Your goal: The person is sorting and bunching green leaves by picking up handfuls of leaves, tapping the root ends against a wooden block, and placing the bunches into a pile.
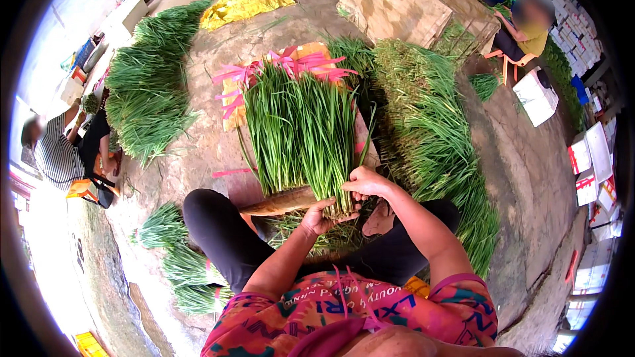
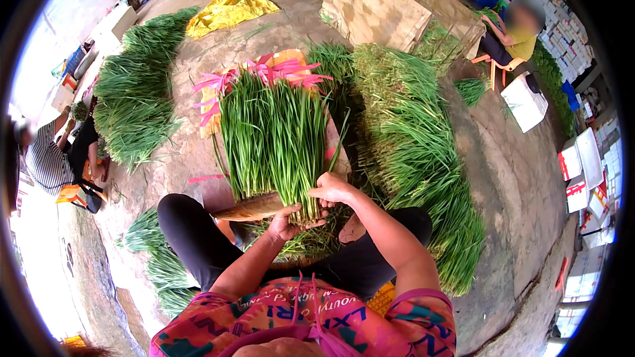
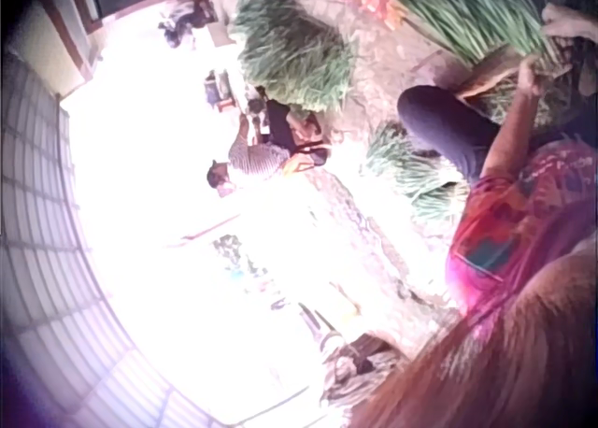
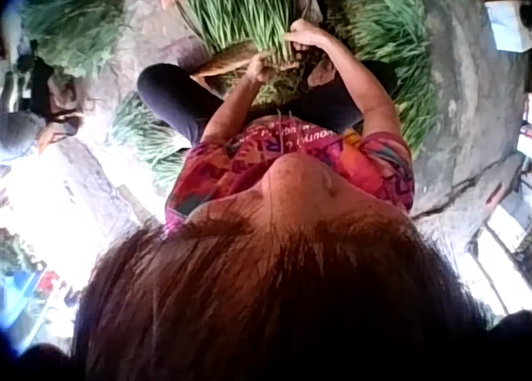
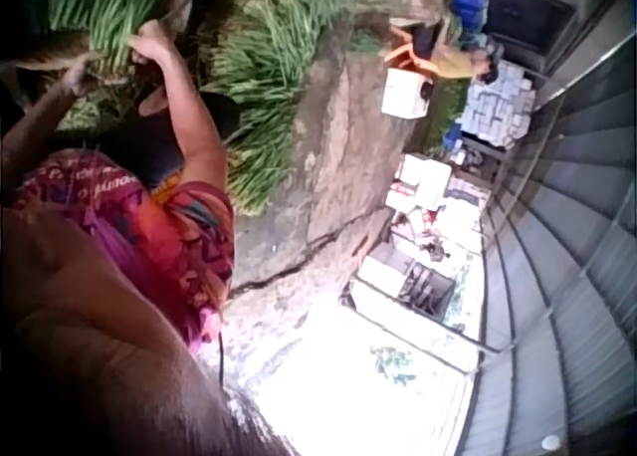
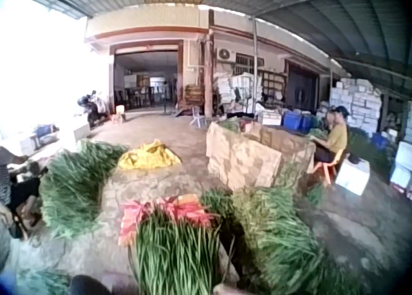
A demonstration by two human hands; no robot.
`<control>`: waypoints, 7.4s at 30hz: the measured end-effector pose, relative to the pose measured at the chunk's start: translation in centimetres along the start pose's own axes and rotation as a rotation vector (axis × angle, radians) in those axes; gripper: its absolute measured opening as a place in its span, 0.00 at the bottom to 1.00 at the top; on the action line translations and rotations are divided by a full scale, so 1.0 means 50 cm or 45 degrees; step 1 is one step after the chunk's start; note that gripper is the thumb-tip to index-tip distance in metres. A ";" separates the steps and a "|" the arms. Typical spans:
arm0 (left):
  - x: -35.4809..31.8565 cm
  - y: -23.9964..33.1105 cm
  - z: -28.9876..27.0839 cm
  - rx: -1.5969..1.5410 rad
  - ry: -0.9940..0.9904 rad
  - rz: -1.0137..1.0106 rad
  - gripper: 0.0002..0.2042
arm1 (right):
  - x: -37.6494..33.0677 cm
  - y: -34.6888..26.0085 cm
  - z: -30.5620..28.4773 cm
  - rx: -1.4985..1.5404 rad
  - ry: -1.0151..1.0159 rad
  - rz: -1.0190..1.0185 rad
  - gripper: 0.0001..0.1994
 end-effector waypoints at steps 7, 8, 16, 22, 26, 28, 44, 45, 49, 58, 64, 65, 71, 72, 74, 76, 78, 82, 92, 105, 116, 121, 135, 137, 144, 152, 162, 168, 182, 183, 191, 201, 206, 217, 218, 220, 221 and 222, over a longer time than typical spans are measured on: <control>0.010 -0.003 -0.054 0.078 0.171 0.036 0.14 | 0.010 -0.061 -0.030 -0.512 0.004 -0.096 0.18; 0.009 0.000 -0.055 0.106 0.180 0.044 0.14 | 0.022 -0.073 -0.051 -0.299 0.213 -0.148 0.13; 0.011 -0.003 -0.079 0.315 0.282 0.082 0.13 | 0.200 -0.157 -0.102 -0.498 0.583 -0.903 0.12; 0.010 -0.004 -0.085 0.422 0.327 0.123 0.11 | 0.268 -0.165 -0.104 -0.961 0.311 -0.499 0.10; 0.012 -0.001 -0.083 0.415 0.246 0.115 0.11 | 0.292 -0.158 -0.123 -0.964 0.125 -0.534 0.05; 0.002 0.002 -0.081 0.399 0.240 0.066 0.11 | 0.279 -0.166 -0.123 -0.964 0.033 -0.399 0.05; -0.037 0.045 0.030 0.141 0.045 0.129 0.08 | 0.114 -0.178 -0.204 -0.840 1.166 -0.620 0.05; -0.043 0.049 0.040 0.151 0.021 0.136 0.08 | 0.092 -0.166 -0.240 -0.544 1.399 -0.838 0.04; -0.071 0.089 0.086 0.338 0.163 0.326 0.08 | -0.018 -0.100 -0.302 1.112 0.782 -0.496 0.13; -0.024 0.140 0.235 1.957 0.503 0.985 0.37 | -0.108 0.020 0.011 1.244 0.164 -0.219 0.44; -0.041 0.067 0.256 2.833 0.582 1.020 0.39 | -0.080 0.034 -0.010 2.052 0.259 -0.162 0.41; -0.046 0.059 0.254 2.871 0.550 1.073 0.39 | -0.091 0.033 -0.022 2.096 0.351 -0.298 0.40; -0.098 0.028 0.297 2.907 0.630 0.858 0.46 | -0.078 0.015 -0.052 2.126 0.228 -0.457 0.27; -0.116 0.033 0.313 2.881 0.600 0.785 0.48 | -0.073 0.005 -0.059 2.063 0.213 -0.464 0.26; -0.137 0.056 0.322 2.567 0.477 0.831 0.52 | -0.070 -0.022 -0.078 1.939 0.184 -0.470 0.25; -0.142 0.083 0.294 2.070 0.256 1.048 0.57 | -0.098 -0.090 -0.086 1.861 0.007 -0.505 0.28; -0.121 0.103 0.262 1.225 -0.009 0.700 0.56 | -0.096 -0.136 -0.091 1.784 -0.270 -0.590 0.31; -0.059 0.070 0.163 0.299 -0.386 0.165 0.45 | -0.095 -0.208 -0.067 1.505 -0.360 -0.514 0.42; 0.016 0.012 0.052 -0.026 0.035 0.101 0.26 | -0.002 0.012 -0.044 0.277 0.539 0.040 0.52; 0.032 -0.001 0.042 0.011 0.014 0.133 0.32 | 0.003 0.038 -0.022 0.431 0.463 0.023 0.40; 0.020 0.002 0.057 -0.109 0.016 0.064 0.26 | -0.154 -0.050 -0.067 -0.153 0.658 -0.515 0.21; 0.026 -0.005 0.043 -0.145 0.141 0.056 0.20 | -0.182 -0.057 -0.019 -0.622 0.631 -0.753 0.13; 0.036 -0.014 0.024 -0.144 0.281 0.121 0.23 | -0.149 -0.023 0.028 -0.841 0.708 -0.820 0.03; 0.027 -0.017 0.036 -0.041 0.403 0.140 0.24 | -0.162 -0.020 0.033 -0.827 0.652 -0.882 0.02; 0.060 -0.023 -0.002 -0.062 0.223 0.098 0.10 | -0.199 -0.014 0.030 -0.223 0.081 -0.724 0.07; 0.033 -0.003 -0.034 0.181 0.232 0.171 0.11 | -0.120 -0.001 -0.046 -0.618 0.581 -0.494 0.13; 0.028 -0.025 -0.074 0.129 0.146 0.031 0.11 | 0.038 -0.059 -0.020 -0.701 0.707 -0.237 0.39; 0.026 -0.023 -0.084 0.205 0.018 0.059 0.14 | 0.031 -0.099 -0.041 -0.750 0.488 -0.257 0.40; 0.012 -0.016 -0.157 0.399 0.236 0.012 0.16 | 0.222 -0.116 -0.169 0.281 0.846 -0.482 0.03; 0.011 -0.015 -0.161 0.425 0.242 0.019 0.15 | 0.232 -0.120 -0.181 0.209 0.925 -0.510 0.03; 0.005 -0.003 -0.153 0.520 0.271 0.093 0.09 | 0.277 -0.192 -0.184 -0.045 0.825 -0.496 0.09; 0.001 0.010 -0.141 0.594 0.228 0.156 0.09 | 0.329 -0.185 -0.142 0.009 0.621 -0.222 0.12; -0.010 0.012 -0.135 0.547 0.299 0.096 0.07 | 0.280 -0.185 -0.178 0.309 0.477 -0.215 0.08; -0.044 0.024 -0.139 0.557 0.136 0.007 0.14 | 0.164 -0.123 -0.245 -0.630 1.244 -0.584 0.07; -0.043 0.025 -0.141 0.541 0.120 0.039 0.15 | 0.162 -0.104 -0.260 -0.622 1.333 -0.458 0.06; -0.076 0.029 -0.074 0.641 0.091 0.087 0.15 | 0.131 -0.051 -0.339 -0.552 1.737 -0.267 0.06; -0.084 0.028 -0.061 0.608 0.106 0.109 0.15 | 0.117 -0.028 -0.374 -0.366 1.668 -0.183 0.07; -0.098 0.027 -0.060 0.569 0.138 0.139 0.15 | 0.083 -0.036 -0.397 -0.176 1.575 -0.107 0.07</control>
Point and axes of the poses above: each hand's wrist, its own x-axis towards the middle knuckle, its own z-axis out of the palm, y = z × x, the point moved 4 cm from there along x, towards the middle knuckle, and after that the axes turned 12 degrees about y, right-handed, at the moved point
